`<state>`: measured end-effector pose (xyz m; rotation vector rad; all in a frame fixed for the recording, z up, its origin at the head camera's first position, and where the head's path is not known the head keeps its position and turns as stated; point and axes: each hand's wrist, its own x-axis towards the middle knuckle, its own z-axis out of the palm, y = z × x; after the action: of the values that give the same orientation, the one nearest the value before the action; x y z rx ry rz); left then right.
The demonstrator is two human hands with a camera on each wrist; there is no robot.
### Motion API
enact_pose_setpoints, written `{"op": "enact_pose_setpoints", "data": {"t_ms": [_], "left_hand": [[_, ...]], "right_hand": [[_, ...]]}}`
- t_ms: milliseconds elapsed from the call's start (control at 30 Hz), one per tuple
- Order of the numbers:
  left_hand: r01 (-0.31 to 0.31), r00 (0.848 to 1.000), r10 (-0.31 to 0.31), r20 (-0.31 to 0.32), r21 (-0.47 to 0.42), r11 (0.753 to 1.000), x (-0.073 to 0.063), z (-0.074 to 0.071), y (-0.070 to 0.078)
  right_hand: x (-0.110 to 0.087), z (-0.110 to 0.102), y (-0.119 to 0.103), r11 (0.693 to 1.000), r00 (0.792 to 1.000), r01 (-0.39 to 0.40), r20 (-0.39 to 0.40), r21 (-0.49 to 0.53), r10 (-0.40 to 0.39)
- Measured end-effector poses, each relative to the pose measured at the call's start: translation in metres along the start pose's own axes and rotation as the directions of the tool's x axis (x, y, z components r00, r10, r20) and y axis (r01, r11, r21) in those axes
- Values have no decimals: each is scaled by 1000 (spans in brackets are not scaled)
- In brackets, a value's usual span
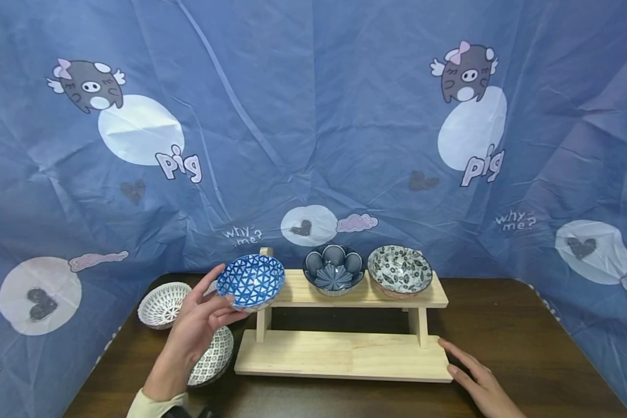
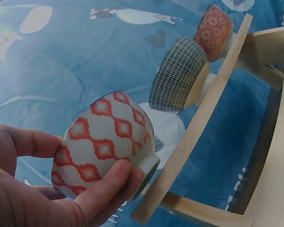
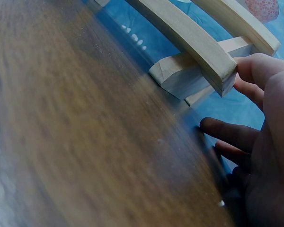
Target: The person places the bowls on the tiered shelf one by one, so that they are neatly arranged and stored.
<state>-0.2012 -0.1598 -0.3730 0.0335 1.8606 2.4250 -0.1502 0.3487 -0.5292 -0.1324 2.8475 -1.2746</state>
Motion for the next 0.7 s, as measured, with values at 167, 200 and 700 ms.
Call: {"op": "enact_pose_setpoints", "data": {"t_ms": [167, 200, 700], "left_hand": [[3, 1000, -3, -1, -7, 1000, 4, 5, -3], [5, 1000, -5, -1, -10, 1000, 5, 5, -3], [34, 999, -35, -26, -35, 999, 14, 14, -6]], "right_hand": [[0, 0, 0, 1000, 1000, -11, 6, 11, 11], [0, 0, 0, 1000, 1000, -12, 8, 11, 12], [0, -1, -1, 1000, 1000, -24, 13, 3, 24]]}}
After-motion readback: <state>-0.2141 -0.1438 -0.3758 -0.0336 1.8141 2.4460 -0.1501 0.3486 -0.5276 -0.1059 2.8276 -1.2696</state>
